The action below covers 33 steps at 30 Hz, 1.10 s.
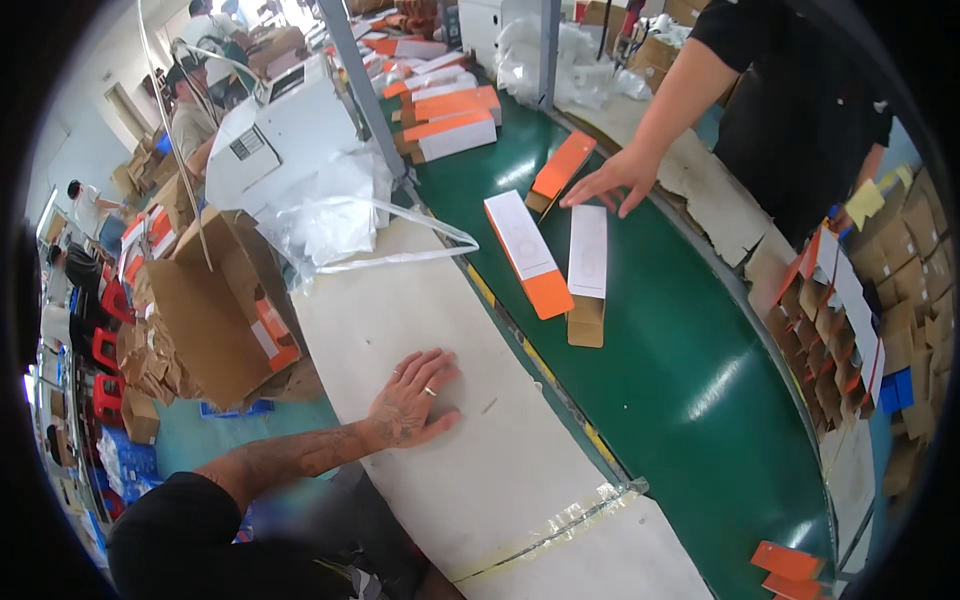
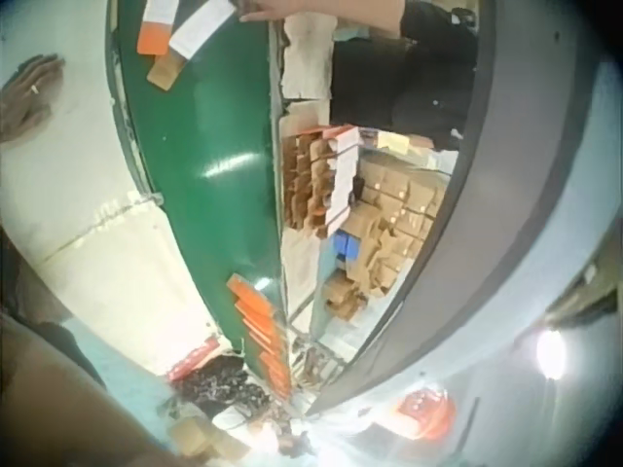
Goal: Packing electronic thermometer-like devices into individual orange and white cardboard boxes at a factory assembly line.
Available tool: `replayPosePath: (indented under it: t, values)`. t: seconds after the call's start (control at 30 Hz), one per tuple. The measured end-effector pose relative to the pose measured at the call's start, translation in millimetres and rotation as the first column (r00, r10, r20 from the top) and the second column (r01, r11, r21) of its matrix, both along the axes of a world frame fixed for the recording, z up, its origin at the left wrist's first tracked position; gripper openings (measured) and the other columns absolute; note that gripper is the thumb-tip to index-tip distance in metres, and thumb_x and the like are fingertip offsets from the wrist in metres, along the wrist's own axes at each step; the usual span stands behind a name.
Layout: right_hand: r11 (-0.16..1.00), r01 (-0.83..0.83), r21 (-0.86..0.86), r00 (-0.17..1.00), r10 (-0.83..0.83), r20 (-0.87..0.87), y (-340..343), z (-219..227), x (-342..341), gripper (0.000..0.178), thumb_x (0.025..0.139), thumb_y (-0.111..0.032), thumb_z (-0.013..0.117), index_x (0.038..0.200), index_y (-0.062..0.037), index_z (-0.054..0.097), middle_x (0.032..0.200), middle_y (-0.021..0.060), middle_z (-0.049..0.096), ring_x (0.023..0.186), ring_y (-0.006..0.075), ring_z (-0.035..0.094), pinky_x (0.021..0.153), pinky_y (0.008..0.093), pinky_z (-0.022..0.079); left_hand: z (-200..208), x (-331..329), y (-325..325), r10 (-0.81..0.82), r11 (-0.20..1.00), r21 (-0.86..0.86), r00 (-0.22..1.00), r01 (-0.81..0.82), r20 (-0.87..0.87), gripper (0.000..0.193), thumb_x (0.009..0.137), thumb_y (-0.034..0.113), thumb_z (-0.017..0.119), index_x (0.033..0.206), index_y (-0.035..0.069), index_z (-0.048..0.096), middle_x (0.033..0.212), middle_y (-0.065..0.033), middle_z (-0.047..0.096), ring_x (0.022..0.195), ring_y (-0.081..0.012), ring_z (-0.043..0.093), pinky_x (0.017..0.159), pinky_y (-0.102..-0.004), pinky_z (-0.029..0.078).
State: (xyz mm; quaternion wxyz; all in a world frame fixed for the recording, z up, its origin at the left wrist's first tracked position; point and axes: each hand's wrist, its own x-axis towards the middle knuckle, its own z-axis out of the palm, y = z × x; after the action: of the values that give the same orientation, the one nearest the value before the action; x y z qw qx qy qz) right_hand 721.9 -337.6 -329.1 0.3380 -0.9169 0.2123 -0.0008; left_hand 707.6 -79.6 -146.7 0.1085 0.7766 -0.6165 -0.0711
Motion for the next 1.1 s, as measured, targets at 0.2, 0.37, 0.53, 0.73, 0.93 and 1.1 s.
replayPosePath:
  t: [0.2, 0.37, 0.53, 0.73, 0.93, 1.1]
  values:
    - [0.981, 0.135, -0.138, 0.973, -0.106, 0.204, -65.8, 102.6, -6.4, 0.050, 0.098, -0.031, 0.065, 0.143, -0.0092, 0.060, 0.138, 0.0274, 0.062, 0.127, 0.0460, 0.059, 0.107, 0.0531, 0.047, -0.4, -0.1, 7.0, -0.041, 0.995, -0.096, 0.999, 0.040, -0.005, 0.066, 0.095, 0.042, 0.067, 0.144, 0.004, 0.045, 0.157, -0.0182, 0.039, 0.149, -0.0380, 0.034, 0.124, -0.0553, 0.025]
    - [0.934, 0.271, -0.231, 0.939, -0.203, 0.279, -53.6, 147.3, -35.3, 0.049, 0.098, -0.030, 0.065, 0.142, -0.0092, 0.060, 0.138, 0.0274, 0.062, 0.128, 0.0462, 0.058, 0.107, 0.0530, 0.046, -8.7, 5.3, 21.9, -0.064, 0.984, -0.167, 0.998, 0.061, -0.012, 0.064, 0.097, 0.045, 0.062, 0.140, -0.001, 0.050, 0.155, -0.0209, 0.040, 0.148, -0.0386, 0.034, 0.122, -0.0574, 0.026]
    - [0.861, 0.435, -0.266, 0.900, -0.402, 0.169, 35.8, 120.9, -135.6, 0.049, 0.098, -0.030, 0.065, 0.142, -0.0093, 0.060, 0.139, 0.0274, 0.061, 0.129, 0.0464, 0.057, 0.108, 0.0529, 0.046, -38.1, 1.8, 13.4, -0.164, 0.947, -0.292, 0.983, 0.131, -0.088, 0.066, 0.090, 0.042, 0.070, 0.140, 0.003, 0.051, 0.153, -0.0204, 0.044, 0.148, -0.0408, 0.035, 0.122, -0.0581, 0.026]
    - [0.646, 0.734, -0.210, 0.635, -0.762, -0.126, 334.9, 35.2, -353.6, 0.048, 0.098, -0.030, 0.064, 0.142, -0.0093, 0.061, 0.139, 0.0275, 0.061, 0.131, 0.0467, 0.056, 0.109, 0.0529, 0.045, -65.9, 36.9, 2.2, -0.265, 0.817, -0.535, 0.964, 0.214, -0.019, 0.053, 0.087, 0.040, 0.073, 0.127, 0.007, 0.063, 0.137, -0.0111, 0.058, 0.137, -0.0361, 0.046, 0.120, -0.0544, 0.029]
    - [0.474, 0.804, -0.359, 0.512, -0.859, 0.013, 367.2, 47.5, -432.9, 0.045, 0.098, -0.024, 0.064, 0.140, -0.0069, 0.061, 0.139, 0.0277, 0.061, 0.130, 0.0484, 0.056, 0.110, 0.0520, 0.044, -71.8, -4.4, -11.6, -0.234, 0.858, -0.482, 0.971, 0.178, -0.058, 0.052, 0.092, 0.044, 0.070, 0.131, 0.010, 0.062, 0.146, -0.0091, 0.055, 0.143, -0.0297, 0.042, 0.125, -0.0511, 0.024]
    - [0.383, 0.915, -0.126, 0.391, -0.919, 0.051, 439.5, 87.1, -359.4, 0.046, 0.099, -0.017, 0.065, 0.141, -0.0001, 0.057, 0.140, 0.0320, 0.056, 0.129, 0.0507, 0.053, 0.109, 0.0514, 0.045, -70.4, 24.6, 0.6, -0.203, 0.883, -0.434, 0.979, 0.180, -0.008, 0.058, 0.091, 0.046, 0.067, 0.132, 0.004, 0.060, 0.146, -0.0128, 0.052, 0.143, -0.0351, 0.041, 0.125, -0.0567, 0.022]
